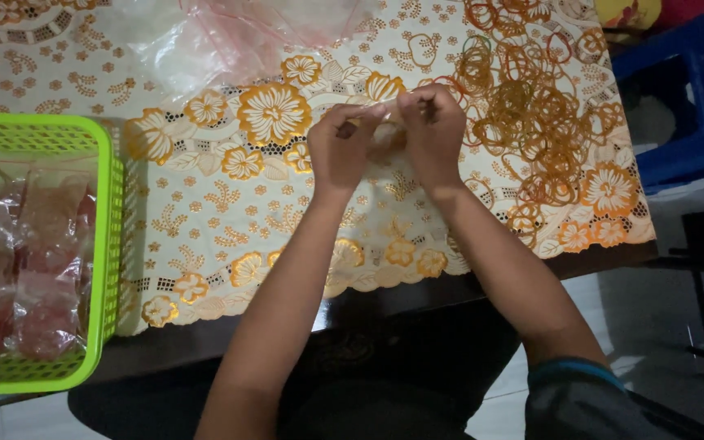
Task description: The person is picking up rubber bands from a pile on a table and placing them into small plastic bags, then putting the filled bags into a green basket.
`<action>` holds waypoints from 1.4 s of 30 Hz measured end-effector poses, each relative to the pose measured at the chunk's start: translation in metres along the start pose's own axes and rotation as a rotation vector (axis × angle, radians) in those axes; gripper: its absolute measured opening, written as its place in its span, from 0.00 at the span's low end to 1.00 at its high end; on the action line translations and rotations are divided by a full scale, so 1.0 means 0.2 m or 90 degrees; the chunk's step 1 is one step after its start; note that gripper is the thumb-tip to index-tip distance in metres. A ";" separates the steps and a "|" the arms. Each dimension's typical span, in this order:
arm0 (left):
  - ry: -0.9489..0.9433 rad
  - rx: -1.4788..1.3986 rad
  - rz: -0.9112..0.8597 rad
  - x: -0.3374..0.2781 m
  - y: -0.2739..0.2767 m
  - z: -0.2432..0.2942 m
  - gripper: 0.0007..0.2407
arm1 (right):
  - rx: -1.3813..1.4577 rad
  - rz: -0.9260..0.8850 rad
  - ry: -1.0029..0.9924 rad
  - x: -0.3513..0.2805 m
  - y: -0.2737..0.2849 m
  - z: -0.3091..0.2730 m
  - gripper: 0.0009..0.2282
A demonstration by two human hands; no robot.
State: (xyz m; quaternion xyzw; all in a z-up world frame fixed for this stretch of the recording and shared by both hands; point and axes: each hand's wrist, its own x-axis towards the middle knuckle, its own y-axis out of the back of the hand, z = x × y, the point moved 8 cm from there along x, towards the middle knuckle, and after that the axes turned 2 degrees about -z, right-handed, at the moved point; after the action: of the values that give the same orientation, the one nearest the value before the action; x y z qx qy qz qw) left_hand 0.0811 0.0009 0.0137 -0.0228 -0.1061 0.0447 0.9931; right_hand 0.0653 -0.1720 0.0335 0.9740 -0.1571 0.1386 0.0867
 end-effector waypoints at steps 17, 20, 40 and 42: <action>-0.045 -0.034 0.014 0.00 0.02 0.04 0.06 | 0.039 -0.016 0.003 0.01 0.02 0.04 0.10; -0.041 -0.030 0.027 -0.01 0.02 0.06 0.08 | 0.019 -0.021 0.014 0.01 0.00 0.02 0.06; 0.051 0.011 -0.052 -0.01 -0.02 -0.06 0.07 | -0.067 -0.017 0.056 -0.02 -0.04 0.05 0.05; 0.050 -0.001 -0.049 -0.01 -0.02 -0.05 0.08 | -0.088 -0.019 0.083 -0.02 -0.04 0.05 0.06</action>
State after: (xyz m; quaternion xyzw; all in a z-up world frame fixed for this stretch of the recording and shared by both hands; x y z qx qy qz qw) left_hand 0.0813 -0.0027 0.0044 -0.0210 -0.0677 0.0051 0.9975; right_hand 0.0675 -0.1652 0.0228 0.9569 -0.1456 0.1892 0.1657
